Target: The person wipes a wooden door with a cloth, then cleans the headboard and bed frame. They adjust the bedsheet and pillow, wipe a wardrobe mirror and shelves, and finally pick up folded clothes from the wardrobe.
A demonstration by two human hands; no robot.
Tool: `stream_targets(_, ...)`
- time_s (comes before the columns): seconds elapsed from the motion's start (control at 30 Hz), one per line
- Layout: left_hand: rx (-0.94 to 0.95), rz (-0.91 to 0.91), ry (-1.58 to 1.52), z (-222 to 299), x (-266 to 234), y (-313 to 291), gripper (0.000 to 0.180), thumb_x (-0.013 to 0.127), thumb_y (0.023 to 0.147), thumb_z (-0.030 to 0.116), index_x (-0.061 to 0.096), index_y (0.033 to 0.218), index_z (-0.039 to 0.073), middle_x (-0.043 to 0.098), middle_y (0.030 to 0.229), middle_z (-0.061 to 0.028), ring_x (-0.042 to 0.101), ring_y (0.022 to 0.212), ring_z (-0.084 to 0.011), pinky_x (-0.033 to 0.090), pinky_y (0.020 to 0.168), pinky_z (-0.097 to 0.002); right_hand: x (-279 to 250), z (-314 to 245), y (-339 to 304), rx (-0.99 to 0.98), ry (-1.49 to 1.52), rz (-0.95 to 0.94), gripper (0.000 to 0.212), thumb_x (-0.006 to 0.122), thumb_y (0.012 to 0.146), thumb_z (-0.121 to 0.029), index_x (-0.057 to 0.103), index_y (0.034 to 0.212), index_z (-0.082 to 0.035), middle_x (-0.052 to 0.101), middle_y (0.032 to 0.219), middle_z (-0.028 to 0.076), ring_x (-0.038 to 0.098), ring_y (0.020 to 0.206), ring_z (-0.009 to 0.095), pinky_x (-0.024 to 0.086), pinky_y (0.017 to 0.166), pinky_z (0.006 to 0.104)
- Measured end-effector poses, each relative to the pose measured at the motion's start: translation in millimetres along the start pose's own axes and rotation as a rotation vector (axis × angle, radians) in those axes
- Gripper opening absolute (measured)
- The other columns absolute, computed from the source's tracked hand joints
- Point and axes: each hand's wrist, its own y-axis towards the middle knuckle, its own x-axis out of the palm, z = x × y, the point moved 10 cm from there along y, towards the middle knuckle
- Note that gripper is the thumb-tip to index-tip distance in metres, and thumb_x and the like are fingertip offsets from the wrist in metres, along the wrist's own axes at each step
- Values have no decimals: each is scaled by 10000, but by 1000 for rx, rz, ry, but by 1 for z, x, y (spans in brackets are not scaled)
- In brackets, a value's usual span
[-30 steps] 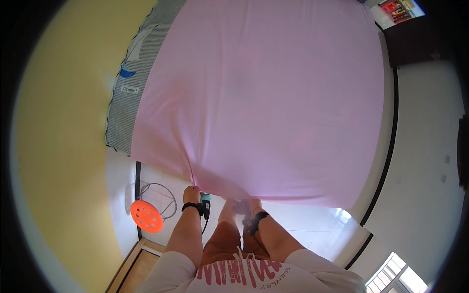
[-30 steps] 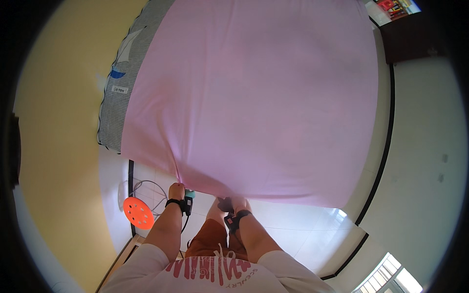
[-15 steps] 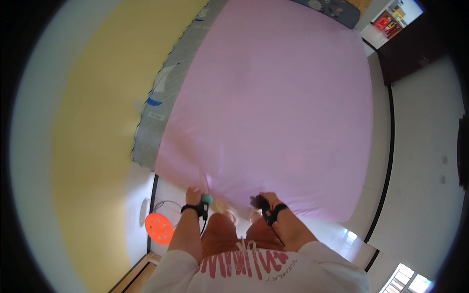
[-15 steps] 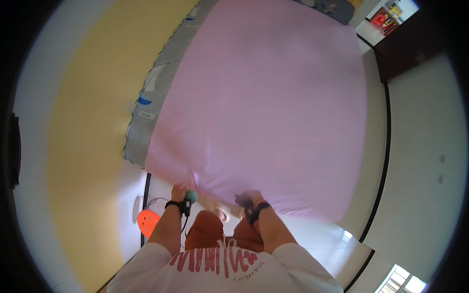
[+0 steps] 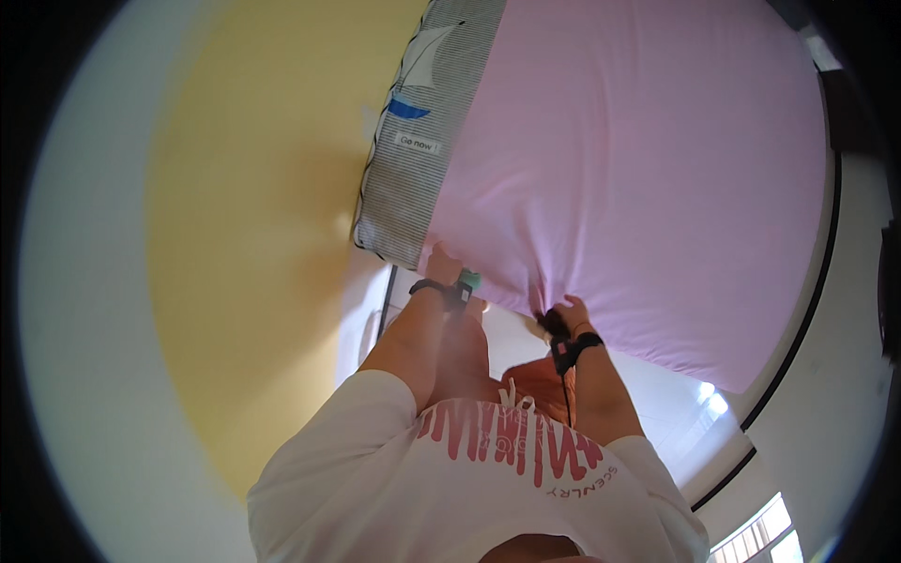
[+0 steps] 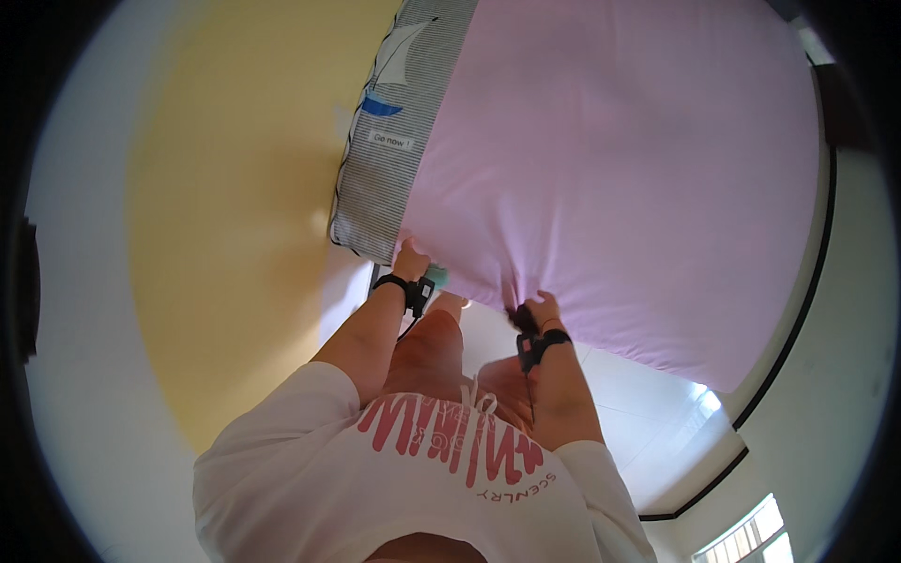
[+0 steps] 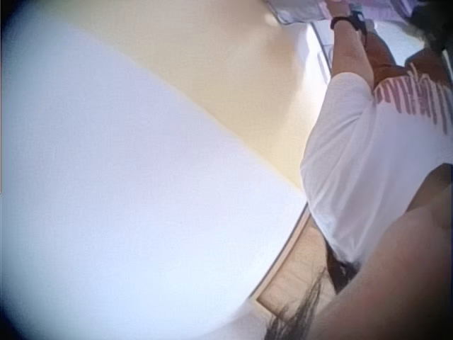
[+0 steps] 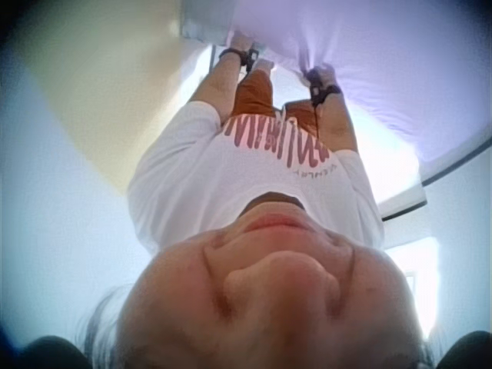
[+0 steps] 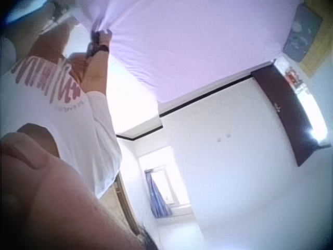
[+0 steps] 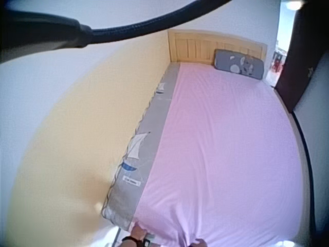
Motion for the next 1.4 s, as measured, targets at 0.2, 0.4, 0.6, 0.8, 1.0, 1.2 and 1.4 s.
stream_targets(0.2, 275, 114, 110, -13, -40, -11, 629, 732, 647, 298, 522, 1114, -66, 592, 1071, -259, 559, 1029, -390, 448, 881, -426, 68, -117, -80, -255, -348, -168, 700, 675, 709, -287, 420, 1324, -70, 603, 1136, 208, 572, 1068, 347, 453, 920, 403)
stream_targets(0.4, -47, 439, 182, -42, -59, -13, 563, 690, 714, 364, 533, 1055, -56, 593, 955, -249, 588, 893, -371, 455, 826, -440, 26, -192, -106, -242, -626, 16, 737, 661, 723, -248, 336, 1371, -116, 544, 1184, 228, 583, 1022, 367, 485, 874, 410)
stream_targets(0.6, 303, 304, 380, 5, -39, -1, 295, 561, 819, 266, 620, 734, -10, 627, 751, -216, 599, 744, -397, 471, 695, -474, -56, -200, -89, -98, -763, 53, 819, 644, 756, -238, 182, 1428, -306, 351, 1400, 177, 566, 1075, 381, 485, 893, 450)
stream_targets(0.8, -73, 82, 536, -46, -63, -25, 297, 522, 872, 301, 626, 987, 46, 626, 967, -215, 596, 914, -390, 486, 787, -469, 0, -157, -131, 18, -811, -370, 794, 669, 746, -282, 244, 1416, -256, 472, 1308, 182, 524, 1138, 377, 455, 936, 455)
stream_targets(1.0, 251, 231, 443, 11, -42, 17, 428, 496, 866, 301, 494, 1217, 57, 527, 1174, -224, 520, 1061, -398, 417, 926, -448, -39, -155, -68, -97, -643, 125, 794, 629, 765, -361, 214, 1428, -226, 494, 1240, 232, 533, 1112, 382, 454, 912, 464)
stream_targets(1.2, 325, 16, 298, 33, 18, -17, 478, 492, 871, 272, 443, 1280, 29, 488, 1278, -222, 523, 1124, -341, 412, 947, -416, 54, -71, -39, -295, -861, -437, 516, 630, 777, -376, 559, 1217, -117, 589, 1139, 222, 571, 1059, 343, 454, 909, 407)
stream_targets(1.4, 396, -287, 951, 17, 21, -26, 348, 467, 885, 231, 546, 1159, 32, 610, 1100, -210, 605, 993, -337, 499, 796, -424, 67, -121, -69, -255, -396, -171, 389, 569, 809, -403, 655, 973, -61, 651, 985, 186, 605, 958, 351, 469, 853, 405)
